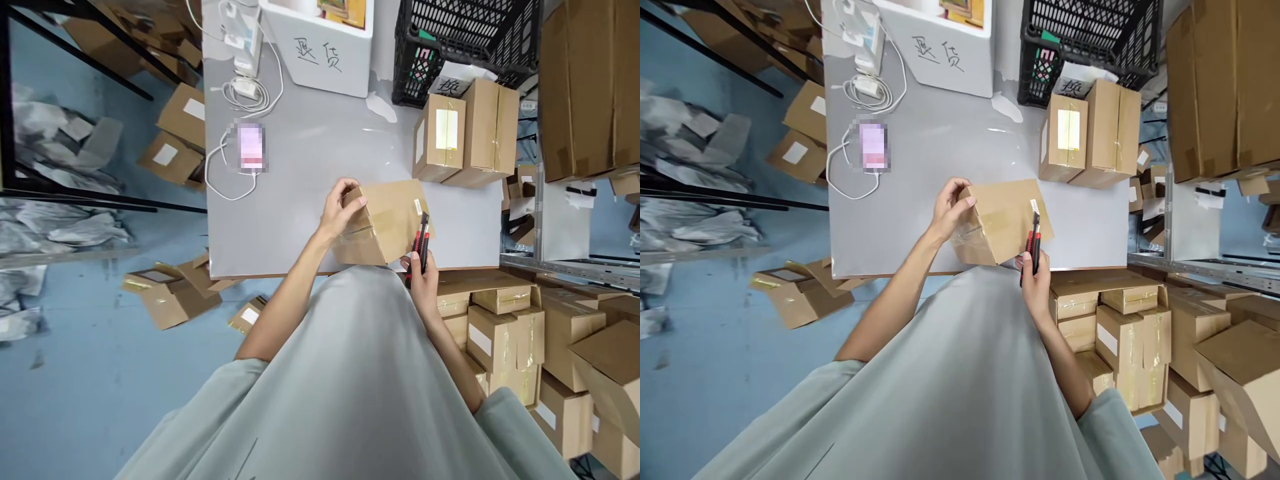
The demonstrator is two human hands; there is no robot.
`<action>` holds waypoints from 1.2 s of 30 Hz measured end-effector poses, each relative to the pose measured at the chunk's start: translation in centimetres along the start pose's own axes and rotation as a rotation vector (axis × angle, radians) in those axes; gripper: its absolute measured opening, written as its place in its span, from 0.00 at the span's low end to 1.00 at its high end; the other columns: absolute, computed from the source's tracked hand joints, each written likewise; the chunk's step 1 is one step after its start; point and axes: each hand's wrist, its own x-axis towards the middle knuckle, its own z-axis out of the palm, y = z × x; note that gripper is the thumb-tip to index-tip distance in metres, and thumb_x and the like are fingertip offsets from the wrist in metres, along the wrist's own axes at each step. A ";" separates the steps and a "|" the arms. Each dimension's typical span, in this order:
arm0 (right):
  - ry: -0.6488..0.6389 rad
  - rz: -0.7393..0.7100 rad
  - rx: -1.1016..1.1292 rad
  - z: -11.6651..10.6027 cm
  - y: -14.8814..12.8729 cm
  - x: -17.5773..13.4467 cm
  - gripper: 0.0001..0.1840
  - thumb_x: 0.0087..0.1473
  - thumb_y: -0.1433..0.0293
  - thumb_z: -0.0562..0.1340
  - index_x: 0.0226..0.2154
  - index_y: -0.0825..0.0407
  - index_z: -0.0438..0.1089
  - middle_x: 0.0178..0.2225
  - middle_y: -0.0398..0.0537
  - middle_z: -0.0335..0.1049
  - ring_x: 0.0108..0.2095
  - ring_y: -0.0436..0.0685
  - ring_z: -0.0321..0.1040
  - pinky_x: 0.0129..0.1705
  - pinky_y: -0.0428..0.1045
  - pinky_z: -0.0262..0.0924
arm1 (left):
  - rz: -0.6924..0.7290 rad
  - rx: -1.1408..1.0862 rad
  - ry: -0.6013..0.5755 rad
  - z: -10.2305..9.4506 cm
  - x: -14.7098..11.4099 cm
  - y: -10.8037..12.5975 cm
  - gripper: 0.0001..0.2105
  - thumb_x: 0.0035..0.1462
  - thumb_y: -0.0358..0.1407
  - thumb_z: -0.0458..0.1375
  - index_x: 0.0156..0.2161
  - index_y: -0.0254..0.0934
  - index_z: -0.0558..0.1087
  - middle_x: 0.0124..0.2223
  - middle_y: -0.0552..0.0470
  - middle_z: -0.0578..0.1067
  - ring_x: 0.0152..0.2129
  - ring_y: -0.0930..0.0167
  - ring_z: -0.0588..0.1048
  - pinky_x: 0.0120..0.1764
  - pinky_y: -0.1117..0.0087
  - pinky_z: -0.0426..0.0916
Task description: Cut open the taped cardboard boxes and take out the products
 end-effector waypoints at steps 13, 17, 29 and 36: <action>0.076 -0.029 -0.086 1.9 1.4 1.8 0.30 0.69 0.43 0.61 0.56 0.50 0.75 0.51 0.54 0.81 0.32 0.54 0.78 0.41 0.54 0.79 | -0.245 -0.197 0.138 -9.8 -7.3 -2.0 0.38 0.60 0.63 0.70 0.66 0.43 0.75 0.69 0.38 0.77 0.63 0.54 0.80 0.58 0.56 0.81; 0.078 -0.021 -0.174 3.6 0.3 0.6 0.30 0.69 0.43 0.61 0.51 0.52 0.78 0.45 0.52 0.82 0.36 0.56 0.74 0.39 0.50 0.72 | -0.287 -0.222 0.066 -9.9 -7.2 -2.2 0.38 0.59 0.67 0.68 0.64 0.42 0.77 0.67 0.37 0.79 0.57 0.56 0.83 0.52 0.57 0.84; 0.299 -0.221 -0.445 5.0 0.7 2.6 0.35 0.72 0.44 0.55 0.64 0.51 0.75 0.54 0.58 0.82 0.53 0.66 0.77 0.59 0.58 0.70 | -0.285 -0.246 0.006 -8.3 -5.5 -1.8 0.38 0.58 0.66 0.68 0.64 0.44 0.79 0.68 0.38 0.78 0.62 0.55 0.81 0.56 0.55 0.82; 0.184 -0.333 -0.682 3.0 -0.7 3.9 0.34 0.75 0.46 0.53 0.65 0.53 0.74 0.55 0.62 0.80 0.56 0.66 0.78 0.61 0.60 0.71 | -0.234 -0.105 -0.081 -11.2 -4.5 -1.1 0.30 0.56 0.60 0.73 0.58 0.44 0.84 0.66 0.42 0.81 0.67 0.52 0.76 0.70 0.47 0.72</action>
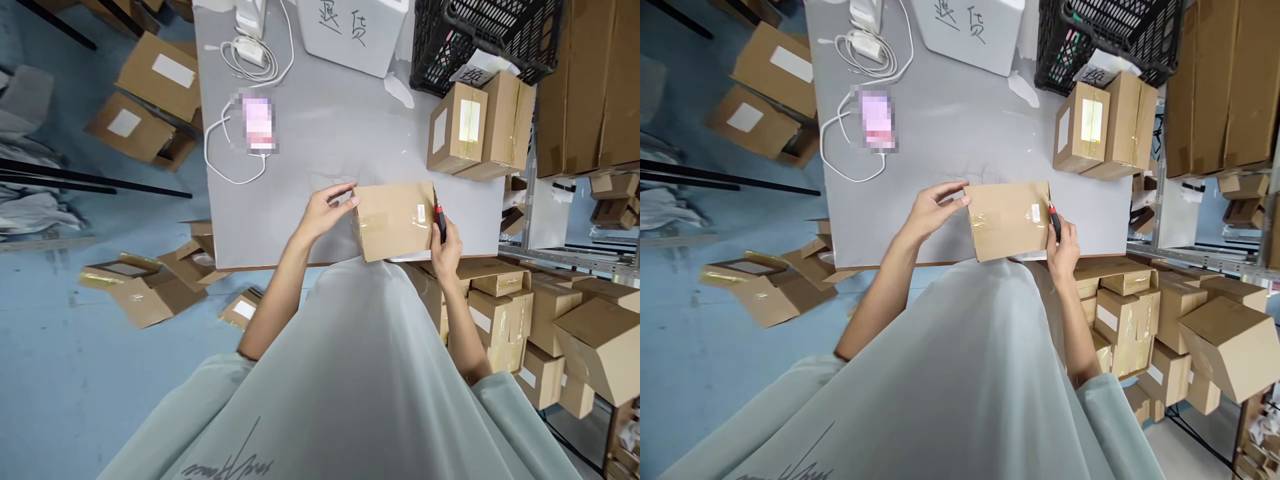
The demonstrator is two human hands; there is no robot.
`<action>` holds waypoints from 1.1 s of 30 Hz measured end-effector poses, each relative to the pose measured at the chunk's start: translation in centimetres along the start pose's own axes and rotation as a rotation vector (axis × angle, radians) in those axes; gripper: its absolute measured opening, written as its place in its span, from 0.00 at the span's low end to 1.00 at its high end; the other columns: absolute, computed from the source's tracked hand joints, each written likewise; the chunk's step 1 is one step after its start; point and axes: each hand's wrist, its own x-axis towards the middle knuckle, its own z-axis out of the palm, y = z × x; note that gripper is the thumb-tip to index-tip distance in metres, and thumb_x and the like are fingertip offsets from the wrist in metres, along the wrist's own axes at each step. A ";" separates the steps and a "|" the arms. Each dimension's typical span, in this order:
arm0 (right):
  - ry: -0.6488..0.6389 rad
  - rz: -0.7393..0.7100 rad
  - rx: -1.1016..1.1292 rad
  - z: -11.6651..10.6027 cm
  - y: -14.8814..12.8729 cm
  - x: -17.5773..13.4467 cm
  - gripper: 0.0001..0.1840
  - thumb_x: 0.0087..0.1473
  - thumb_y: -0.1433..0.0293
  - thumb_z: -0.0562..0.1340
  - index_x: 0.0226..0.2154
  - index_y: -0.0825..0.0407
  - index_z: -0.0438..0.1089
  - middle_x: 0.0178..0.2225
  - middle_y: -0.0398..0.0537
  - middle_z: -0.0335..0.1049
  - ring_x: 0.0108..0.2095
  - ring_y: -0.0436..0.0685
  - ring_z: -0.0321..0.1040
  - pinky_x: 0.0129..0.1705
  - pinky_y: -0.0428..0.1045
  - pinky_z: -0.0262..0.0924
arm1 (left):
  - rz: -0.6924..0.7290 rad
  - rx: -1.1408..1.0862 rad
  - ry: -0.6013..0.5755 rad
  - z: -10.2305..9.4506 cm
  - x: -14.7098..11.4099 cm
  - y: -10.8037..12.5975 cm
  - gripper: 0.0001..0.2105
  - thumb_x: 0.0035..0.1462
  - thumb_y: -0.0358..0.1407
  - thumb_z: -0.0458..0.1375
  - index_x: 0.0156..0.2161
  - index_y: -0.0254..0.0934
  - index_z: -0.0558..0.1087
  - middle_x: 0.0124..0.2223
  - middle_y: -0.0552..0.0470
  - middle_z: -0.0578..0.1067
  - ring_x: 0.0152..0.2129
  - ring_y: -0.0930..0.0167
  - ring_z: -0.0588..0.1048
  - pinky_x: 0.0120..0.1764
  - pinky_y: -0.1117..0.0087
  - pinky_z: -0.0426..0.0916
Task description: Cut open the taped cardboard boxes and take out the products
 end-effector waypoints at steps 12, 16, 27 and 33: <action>-0.471 0.086 0.209 -2.0 -12.2 -5.8 0.32 0.75 0.51 0.57 0.75 0.43 0.68 0.53 0.49 0.86 0.46 0.64 0.85 0.53 0.59 0.79 | 0.128 0.084 -0.030 -0.2 1.1 0.0 0.23 0.58 0.55 0.70 0.52 0.43 0.81 0.58 0.45 0.84 0.59 0.57 0.81 0.68 0.51 0.73; -0.514 0.085 0.147 -0.6 -13.3 -6.2 0.32 0.76 0.55 0.56 0.76 0.42 0.67 0.48 0.48 0.87 0.47 0.65 0.86 0.55 0.59 0.78 | 0.133 0.060 -0.056 -0.6 1.2 -0.4 0.26 0.57 0.58 0.71 0.53 0.42 0.81 0.58 0.45 0.84 0.59 0.57 0.81 0.69 0.52 0.72; -0.494 0.094 0.005 0.1 -15.7 -7.8 0.32 0.74 0.59 0.56 0.76 0.41 0.66 0.54 0.49 0.86 0.50 0.68 0.85 0.55 0.60 0.77 | 0.159 0.068 -0.073 -0.6 1.1 -1.0 0.25 0.60 0.56 0.69 0.54 0.42 0.81 0.58 0.44 0.83 0.57 0.59 0.81 0.65 0.54 0.75; -0.462 0.092 -0.137 0.8 -17.4 -8.9 0.34 0.76 0.61 0.52 0.79 0.45 0.62 0.52 0.55 0.86 0.48 0.70 0.84 0.54 0.61 0.76 | 0.183 0.070 -0.072 -0.7 1.1 -0.9 0.22 0.61 0.52 0.68 0.54 0.42 0.81 0.58 0.45 0.83 0.56 0.59 0.81 0.64 0.54 0.75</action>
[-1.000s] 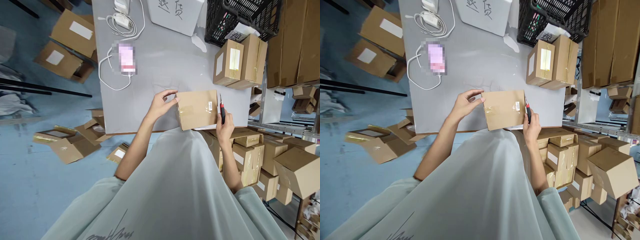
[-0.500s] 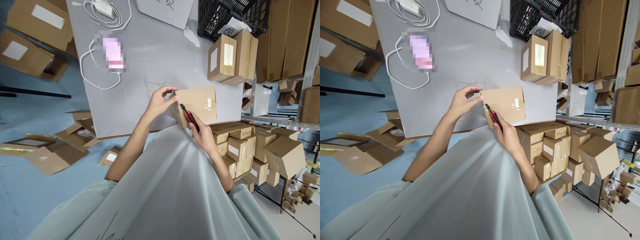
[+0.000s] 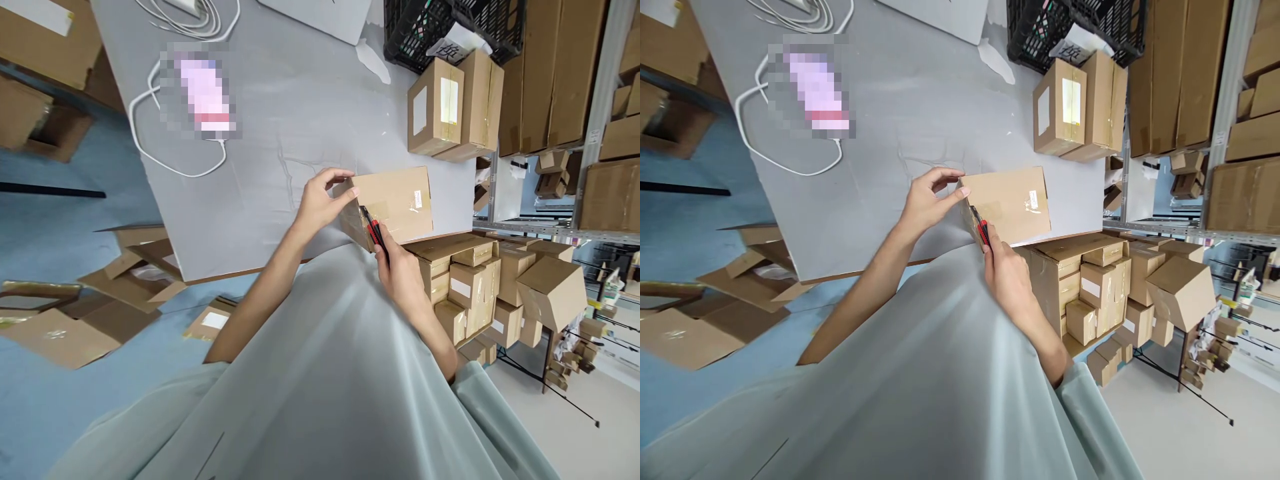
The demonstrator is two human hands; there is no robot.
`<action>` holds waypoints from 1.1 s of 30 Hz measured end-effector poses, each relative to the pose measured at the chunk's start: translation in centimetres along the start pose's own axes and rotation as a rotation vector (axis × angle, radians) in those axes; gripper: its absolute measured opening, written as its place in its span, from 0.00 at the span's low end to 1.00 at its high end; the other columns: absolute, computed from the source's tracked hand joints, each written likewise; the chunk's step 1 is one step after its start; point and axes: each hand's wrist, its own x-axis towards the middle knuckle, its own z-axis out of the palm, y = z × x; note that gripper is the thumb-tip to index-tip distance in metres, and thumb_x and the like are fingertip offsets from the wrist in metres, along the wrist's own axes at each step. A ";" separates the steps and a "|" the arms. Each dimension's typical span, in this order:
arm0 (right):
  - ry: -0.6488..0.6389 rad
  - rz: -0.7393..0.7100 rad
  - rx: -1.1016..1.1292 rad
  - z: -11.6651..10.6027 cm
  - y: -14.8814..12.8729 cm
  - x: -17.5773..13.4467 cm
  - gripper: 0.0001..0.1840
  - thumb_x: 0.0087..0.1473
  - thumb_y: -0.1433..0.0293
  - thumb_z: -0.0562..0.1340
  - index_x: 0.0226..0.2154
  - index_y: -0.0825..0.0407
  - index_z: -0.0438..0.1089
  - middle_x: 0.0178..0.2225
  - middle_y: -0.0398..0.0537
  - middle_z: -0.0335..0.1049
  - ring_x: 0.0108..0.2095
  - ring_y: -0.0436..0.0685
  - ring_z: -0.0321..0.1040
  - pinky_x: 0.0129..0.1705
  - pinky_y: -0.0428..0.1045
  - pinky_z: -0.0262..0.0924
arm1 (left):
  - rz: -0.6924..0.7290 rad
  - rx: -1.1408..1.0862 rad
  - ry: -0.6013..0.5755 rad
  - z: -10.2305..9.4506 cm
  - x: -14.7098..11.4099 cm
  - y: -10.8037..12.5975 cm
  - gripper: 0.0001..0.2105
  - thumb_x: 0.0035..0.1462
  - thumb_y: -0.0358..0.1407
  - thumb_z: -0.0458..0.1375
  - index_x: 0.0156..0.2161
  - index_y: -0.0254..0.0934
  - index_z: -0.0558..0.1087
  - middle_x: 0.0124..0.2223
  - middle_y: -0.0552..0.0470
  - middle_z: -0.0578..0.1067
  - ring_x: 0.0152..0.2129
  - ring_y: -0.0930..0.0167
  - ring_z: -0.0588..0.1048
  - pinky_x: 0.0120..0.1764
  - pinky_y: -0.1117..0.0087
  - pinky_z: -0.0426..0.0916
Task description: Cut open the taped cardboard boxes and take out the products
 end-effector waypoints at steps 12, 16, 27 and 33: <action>-0.117 0.192 -0.459 1.6 -4.7 0.7 0.38 0.75 0.71 0.52 0.83 0.48 0.49 0.46 0.63 0.82 0.39 0.69 0.84 0.49 0.65 0.78 | 0.021 0.002 0.008 0.3 -0.1 -0.1 0.19 0.62 0.47 0.68 0.55 0.42 0.81 0.58 0.46 0.83 0.56 0.59 0.81 0.64 0.55 0.75; -0.256 0.237 -0.622 -0.3 -7.1 0.3 0.42 0.72 0.78 0.51 0.83 0.49 0.46 0.49 0.65 0.82 0.43 0.68 0.86 0.50 0.61 0.79 | 0.021 0.016 0.060 0.9 -0.3 -0.3 0.19 0.62 0.47 0.68 0.54 0.42 0.82 0.56 0.47 0.84 0.55 0.59 0.82 0.63 0.57 0.76; -0.413 0.240 -0.755 -1.3 -7.6 0.6 0.43 0.76 0.77 0.49 0.85 0.50 0.33 0.54 0.65 0.81 0.50 0.64 0.84 0.54 0.55 0.76 | 0.073 0.073 0.137 1.5 -1.0 -0.3 0.17 0.65 0.50 0.68 0.52 0.43 0.82 0.53 0.48 0.85 0.51 0.60 0.83 0.60 0.59 0.77; -0.419 0.248 -0.706 -2.2 -6.2 -1.1 0.39 0.80 0.72 0.46 0.85 0.48 0.35 0.49 0.60 0.84 0.45 0.63 0.85 0.50 0.54 0.76 | 0.070 0.048 0.165 2.1 -1.7 -0.4 0.19 0.67 0.52 0.67 0.55 0.43 0.81 0.55 0.47 0.84 0.51 0.61 0.84 0.60 0.59 0.78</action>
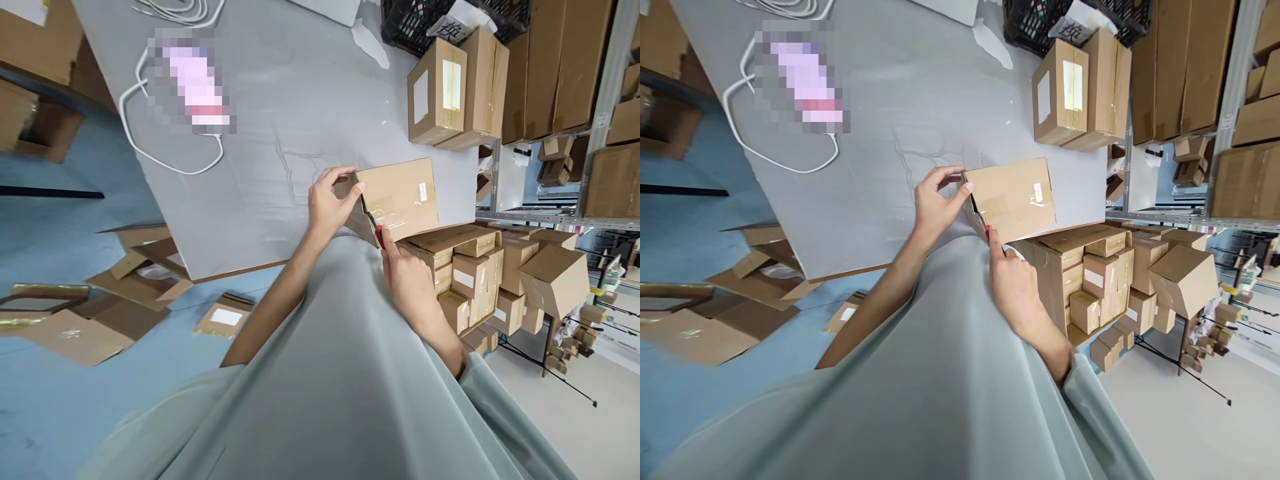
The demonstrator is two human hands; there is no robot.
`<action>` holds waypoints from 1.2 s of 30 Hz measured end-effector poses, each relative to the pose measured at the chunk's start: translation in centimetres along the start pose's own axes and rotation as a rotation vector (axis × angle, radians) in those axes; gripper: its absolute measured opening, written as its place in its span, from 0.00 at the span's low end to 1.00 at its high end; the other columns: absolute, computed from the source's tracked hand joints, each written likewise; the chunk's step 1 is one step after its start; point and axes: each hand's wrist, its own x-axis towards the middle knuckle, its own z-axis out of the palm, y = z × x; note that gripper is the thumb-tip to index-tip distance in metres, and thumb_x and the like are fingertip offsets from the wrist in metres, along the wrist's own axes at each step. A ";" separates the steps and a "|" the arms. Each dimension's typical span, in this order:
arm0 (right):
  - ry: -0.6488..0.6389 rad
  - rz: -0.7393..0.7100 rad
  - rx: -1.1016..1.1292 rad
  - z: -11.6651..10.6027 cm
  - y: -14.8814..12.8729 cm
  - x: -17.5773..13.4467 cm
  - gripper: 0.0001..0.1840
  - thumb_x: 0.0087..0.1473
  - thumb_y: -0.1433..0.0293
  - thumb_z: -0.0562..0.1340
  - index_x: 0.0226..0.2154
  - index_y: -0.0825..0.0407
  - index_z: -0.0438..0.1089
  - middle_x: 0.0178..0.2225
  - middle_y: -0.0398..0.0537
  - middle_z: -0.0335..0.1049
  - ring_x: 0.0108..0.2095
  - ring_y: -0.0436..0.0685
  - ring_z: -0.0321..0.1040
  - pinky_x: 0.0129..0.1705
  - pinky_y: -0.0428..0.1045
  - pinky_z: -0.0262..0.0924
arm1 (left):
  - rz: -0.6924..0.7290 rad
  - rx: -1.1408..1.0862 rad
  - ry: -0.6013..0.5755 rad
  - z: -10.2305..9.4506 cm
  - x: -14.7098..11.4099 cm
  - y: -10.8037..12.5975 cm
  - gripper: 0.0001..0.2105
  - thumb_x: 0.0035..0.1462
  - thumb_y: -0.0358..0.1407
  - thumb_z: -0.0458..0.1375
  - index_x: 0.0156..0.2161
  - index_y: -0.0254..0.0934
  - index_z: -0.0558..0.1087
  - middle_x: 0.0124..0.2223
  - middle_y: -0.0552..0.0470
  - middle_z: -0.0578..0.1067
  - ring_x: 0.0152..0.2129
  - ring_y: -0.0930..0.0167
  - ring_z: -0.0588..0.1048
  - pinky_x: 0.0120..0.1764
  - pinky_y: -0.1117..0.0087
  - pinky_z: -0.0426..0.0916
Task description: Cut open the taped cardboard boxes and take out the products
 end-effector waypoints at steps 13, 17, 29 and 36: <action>0.166 -0.099 0.141 3.1 3.1 1.2 0.33 0.82 0.66 0.48 0.83 0.42 0.48 0.49 0.54 0.84 0.42 0.60 0.82 0.41 0.47 0.68 | 0.032 0.014 -0.052 -0.3 0.1 0.1 0.23 0.68 0.56 0.66 0.57 0.43 0.81 0.57 0.44 0.83 0.54 0.61 0.82 0.61 0.57 0.78; 0.195 -0.115 0.118 3.2 3.8 1.5 0.34 0.82 0.66 0.48 0.83 0.41 0.47 0.47 0.53 0.83 0.40 0.59 0.81 0.38 0.46 0.65 | 0.007 -0.007 -0.042 -0.1 0.1 0.1 0.24 0.67 0.58 0.66 0.57 0.43 0.81 0.58 0.45 0.83 0.55 0.61 0.82 0.62 0.57 0.78; 0.104 -0.180 0.070 1.1 4.8 2.6 0.34 0.82 0.64 0.47 0.84 0.35 0.42 0.50 0.51 0.82 0.44 0.60 0.81 0.45 0.49 0.69 | -0.066 -0.052 -0.060 0.2 0.1 -0.4 0.30 0.62 0.63 0.69 0.59 0.46 0.80 0.61 0.45 0.80 0.57 0.60 0.81 0.55 0.59 0.82; 0.078 -0.140 0.011 0.8 2.7 3.1 0.38 0.80 0.69 0.48 0.84 0.38 0.40 0.50 0.54 0.82 0.44 0.61 0.83 0.46 0.50 0.73 | -0.087 -0.045 -0.016 0.3 -0.1 0.5 0.28 0.64 0.61 0.68 0.58 0.45 0.81 0.59 0.44 0.80 0.57 0.60 0.81 0.51 0.63 0.84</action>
